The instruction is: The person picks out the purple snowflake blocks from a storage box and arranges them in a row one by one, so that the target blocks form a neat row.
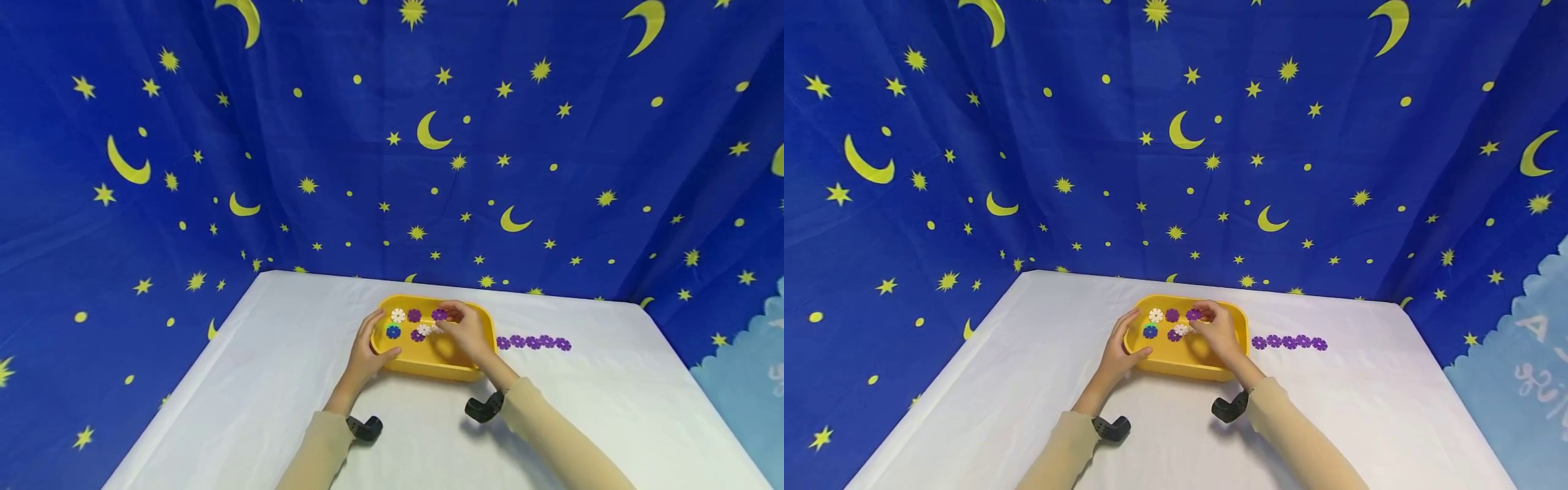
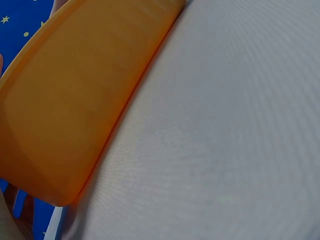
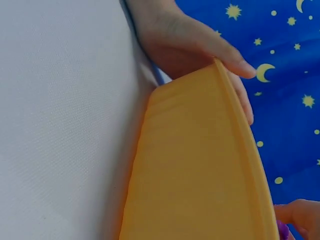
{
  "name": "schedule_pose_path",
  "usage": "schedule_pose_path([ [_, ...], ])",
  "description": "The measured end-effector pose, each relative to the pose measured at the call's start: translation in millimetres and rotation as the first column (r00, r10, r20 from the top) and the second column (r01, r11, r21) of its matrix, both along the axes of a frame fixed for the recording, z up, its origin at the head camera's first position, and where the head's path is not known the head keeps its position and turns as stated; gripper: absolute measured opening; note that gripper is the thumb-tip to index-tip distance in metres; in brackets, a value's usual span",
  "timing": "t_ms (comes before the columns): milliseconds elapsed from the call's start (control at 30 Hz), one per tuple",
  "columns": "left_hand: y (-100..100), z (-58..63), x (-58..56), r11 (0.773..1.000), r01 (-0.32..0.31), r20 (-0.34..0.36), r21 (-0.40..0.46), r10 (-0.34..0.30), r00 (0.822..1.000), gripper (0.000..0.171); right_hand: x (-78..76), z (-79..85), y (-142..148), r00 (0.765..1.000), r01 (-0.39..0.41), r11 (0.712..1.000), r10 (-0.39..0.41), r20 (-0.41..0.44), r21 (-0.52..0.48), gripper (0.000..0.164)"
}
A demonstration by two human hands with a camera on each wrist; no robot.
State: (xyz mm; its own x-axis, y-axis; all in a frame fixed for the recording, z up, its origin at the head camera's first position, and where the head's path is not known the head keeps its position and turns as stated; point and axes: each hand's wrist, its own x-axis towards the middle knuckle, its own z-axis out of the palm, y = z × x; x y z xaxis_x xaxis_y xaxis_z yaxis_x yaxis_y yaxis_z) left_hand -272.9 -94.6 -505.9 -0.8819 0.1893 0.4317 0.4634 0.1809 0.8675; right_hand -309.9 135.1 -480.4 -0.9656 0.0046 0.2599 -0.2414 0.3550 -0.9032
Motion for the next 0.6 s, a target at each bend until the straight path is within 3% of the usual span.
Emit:
schedule_pose_path([
  [600, 2, -2.2, -2.1, 1.000, -0.013, 0.017, 0.000, 0.013, 1.000, 0.075, 16.2, 8.5, 40, 0.994, 0.102, 0.990, -0.106, -0.038, -0.093, 0.034],
])
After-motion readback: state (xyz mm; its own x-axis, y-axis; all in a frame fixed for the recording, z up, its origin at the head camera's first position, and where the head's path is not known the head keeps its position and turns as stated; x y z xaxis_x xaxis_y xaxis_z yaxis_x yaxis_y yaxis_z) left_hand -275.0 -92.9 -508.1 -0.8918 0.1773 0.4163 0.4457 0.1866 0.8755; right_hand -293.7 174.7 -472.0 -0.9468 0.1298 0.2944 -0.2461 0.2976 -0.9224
